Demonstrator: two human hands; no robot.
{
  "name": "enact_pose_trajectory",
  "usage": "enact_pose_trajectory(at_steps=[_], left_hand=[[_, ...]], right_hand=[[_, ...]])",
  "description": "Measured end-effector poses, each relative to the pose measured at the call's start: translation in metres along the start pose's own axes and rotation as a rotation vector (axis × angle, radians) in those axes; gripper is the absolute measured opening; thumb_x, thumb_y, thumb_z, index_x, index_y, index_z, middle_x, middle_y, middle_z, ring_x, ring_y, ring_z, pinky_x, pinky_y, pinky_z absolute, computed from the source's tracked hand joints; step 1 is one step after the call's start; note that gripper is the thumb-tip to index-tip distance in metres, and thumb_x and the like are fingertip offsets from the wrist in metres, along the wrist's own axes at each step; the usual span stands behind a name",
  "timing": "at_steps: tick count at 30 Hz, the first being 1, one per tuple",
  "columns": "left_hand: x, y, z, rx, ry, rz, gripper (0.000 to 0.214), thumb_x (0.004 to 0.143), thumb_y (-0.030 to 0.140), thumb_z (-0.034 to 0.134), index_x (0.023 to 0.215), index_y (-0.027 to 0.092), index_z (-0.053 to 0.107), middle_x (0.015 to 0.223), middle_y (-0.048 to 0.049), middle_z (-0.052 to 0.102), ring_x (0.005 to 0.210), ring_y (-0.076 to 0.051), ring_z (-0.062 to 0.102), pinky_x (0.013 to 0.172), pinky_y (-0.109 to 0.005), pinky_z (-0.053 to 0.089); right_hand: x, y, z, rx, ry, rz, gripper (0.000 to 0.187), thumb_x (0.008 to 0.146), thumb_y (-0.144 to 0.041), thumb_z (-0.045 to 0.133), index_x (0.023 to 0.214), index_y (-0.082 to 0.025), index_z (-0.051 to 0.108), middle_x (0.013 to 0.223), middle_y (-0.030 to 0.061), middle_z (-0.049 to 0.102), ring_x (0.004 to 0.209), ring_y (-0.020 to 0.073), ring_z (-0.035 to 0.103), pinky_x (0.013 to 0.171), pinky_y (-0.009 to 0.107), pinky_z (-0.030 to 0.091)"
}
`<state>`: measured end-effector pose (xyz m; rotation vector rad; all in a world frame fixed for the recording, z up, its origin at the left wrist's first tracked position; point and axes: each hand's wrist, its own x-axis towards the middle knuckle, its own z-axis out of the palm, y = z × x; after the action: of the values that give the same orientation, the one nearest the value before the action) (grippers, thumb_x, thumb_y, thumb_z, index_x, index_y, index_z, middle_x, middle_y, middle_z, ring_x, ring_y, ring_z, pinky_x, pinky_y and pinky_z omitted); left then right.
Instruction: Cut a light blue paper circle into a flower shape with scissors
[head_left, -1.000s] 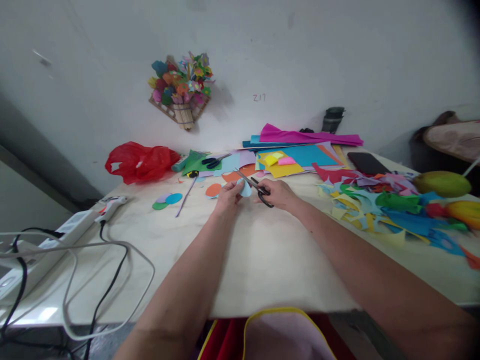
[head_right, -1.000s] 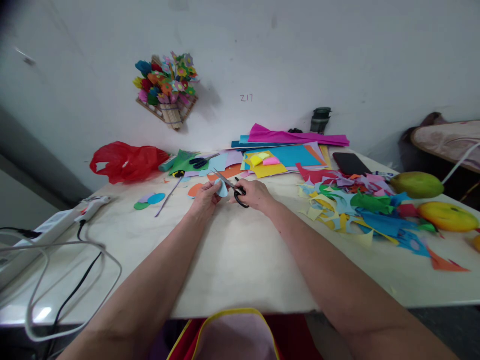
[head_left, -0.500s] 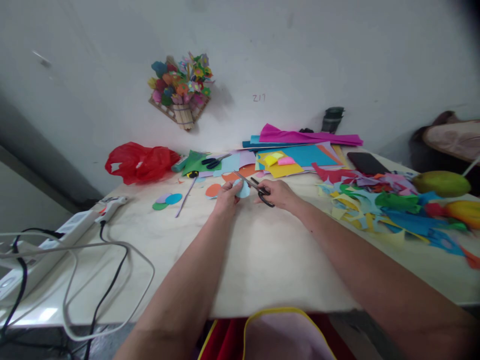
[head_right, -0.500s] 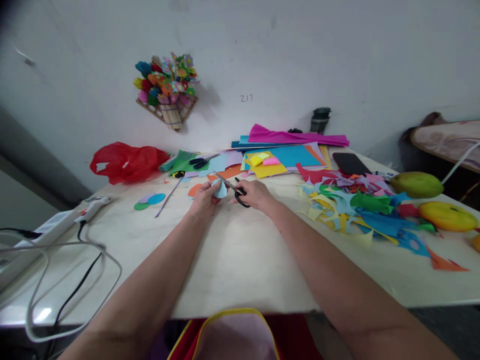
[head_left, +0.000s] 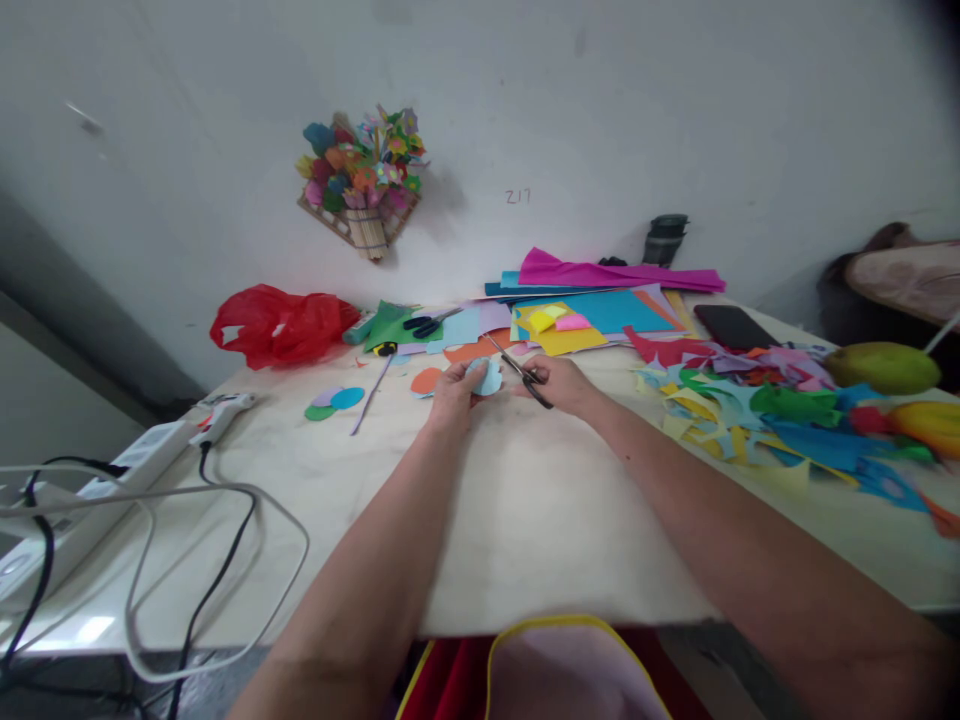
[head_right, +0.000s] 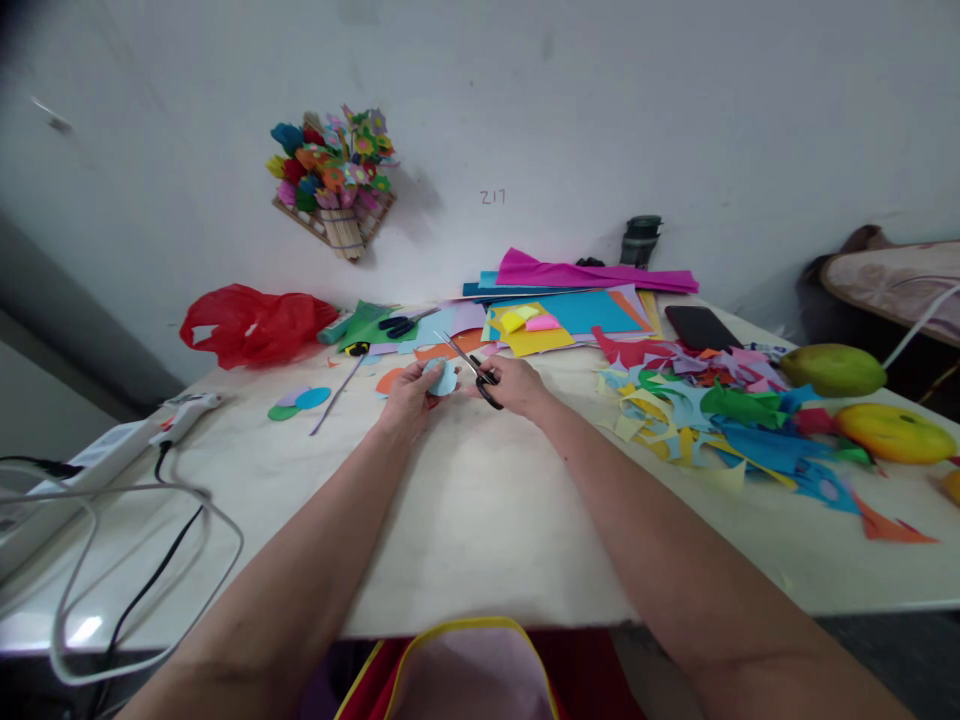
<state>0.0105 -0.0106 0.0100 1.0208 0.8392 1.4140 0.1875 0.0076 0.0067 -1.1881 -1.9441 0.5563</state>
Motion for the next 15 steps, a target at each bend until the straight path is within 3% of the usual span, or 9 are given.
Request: enact_pose_trajectory(at_steps=[9,15], left_hand=[[0.002,-0.003,0.002,0.133,-0.060,0.009,0.032,0.062,0.037,0.069,0.078,0.014,0.054,0.075,-0.0060,0.067,0.051,-0.012,0.059,0.039,-0.019,0.033],[-0.002,0.001,0.004,0.180,-0.117,0.011,0.030,0.063,0.039,0.068,0.071,0.014,0.056,0.068,-0.0057,0.066,0.044,-0.011,0.054,0.034,-0.019,0.027]], right_hand=[[0.001,-0.009,-0.002,0.435,-0.075,0.186,0.036,0.055,-0.035,0.072,0.078,-0.014,0.056,0.052,-0.0037,0.052,0.045,0.0091,0.047,0.040,0.021,0.038],[-0.005,-0.018,-0.009,0.488,-0.202,0.236,0.021,0.065,-0.028,0.068,0.076,-0.012,0.057,0.048,-0.0024,0.053,0.037,0.0062,0.044,0.038,0.019,0.039]])
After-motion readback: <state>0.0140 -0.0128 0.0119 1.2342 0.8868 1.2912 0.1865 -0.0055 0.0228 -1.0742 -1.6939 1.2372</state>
